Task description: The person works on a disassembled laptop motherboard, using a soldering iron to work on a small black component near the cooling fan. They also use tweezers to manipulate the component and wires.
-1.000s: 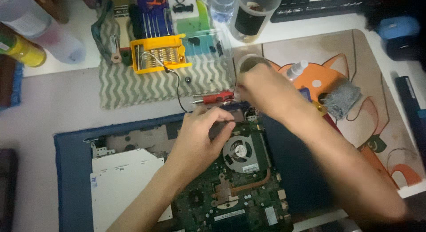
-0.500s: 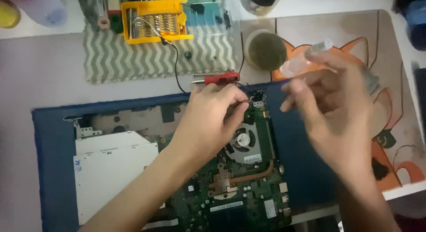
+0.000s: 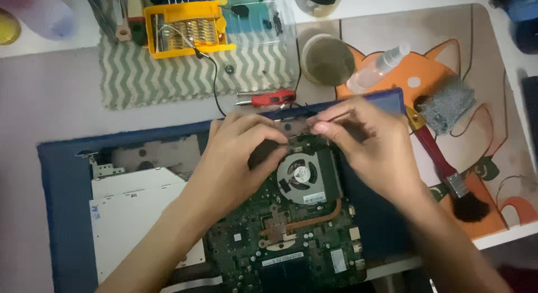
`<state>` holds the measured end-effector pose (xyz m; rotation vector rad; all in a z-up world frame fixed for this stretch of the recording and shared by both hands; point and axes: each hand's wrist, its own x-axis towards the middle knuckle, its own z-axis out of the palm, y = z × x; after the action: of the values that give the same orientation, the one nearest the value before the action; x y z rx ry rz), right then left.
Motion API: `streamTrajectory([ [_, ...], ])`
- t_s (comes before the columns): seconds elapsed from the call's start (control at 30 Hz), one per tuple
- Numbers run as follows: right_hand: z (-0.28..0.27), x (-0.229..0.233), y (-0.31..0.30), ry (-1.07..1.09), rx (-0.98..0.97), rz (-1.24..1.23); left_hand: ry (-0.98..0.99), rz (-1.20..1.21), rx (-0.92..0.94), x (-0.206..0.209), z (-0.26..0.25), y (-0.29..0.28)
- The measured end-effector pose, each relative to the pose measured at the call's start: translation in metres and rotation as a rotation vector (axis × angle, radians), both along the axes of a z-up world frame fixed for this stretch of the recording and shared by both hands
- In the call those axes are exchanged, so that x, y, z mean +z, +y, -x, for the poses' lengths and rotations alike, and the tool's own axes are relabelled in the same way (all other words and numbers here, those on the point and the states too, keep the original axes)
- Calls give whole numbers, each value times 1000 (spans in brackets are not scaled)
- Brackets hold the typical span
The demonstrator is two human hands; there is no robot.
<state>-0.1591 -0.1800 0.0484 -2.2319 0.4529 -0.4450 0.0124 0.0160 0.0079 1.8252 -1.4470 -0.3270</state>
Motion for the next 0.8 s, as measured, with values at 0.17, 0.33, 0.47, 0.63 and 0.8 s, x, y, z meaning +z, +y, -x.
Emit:
streamTrajectory([
  [0.17,2,-6,0,-64,100,66,-18,3,-26,-8,-4,3],
  [0.33,1,-7,0,-80,164,88,2,49,-32,-5,-4,4],
  [0.47,0,-7,0,-65,171,114,50,44,6,-7,-4,2],
  [0.63,3,-12,-2,-66,213,121,-16,32,35,-8,-2,-6],
  [0.8,2,-13,-8,-65,287,139,118,23,152,-4,7,-11],
])
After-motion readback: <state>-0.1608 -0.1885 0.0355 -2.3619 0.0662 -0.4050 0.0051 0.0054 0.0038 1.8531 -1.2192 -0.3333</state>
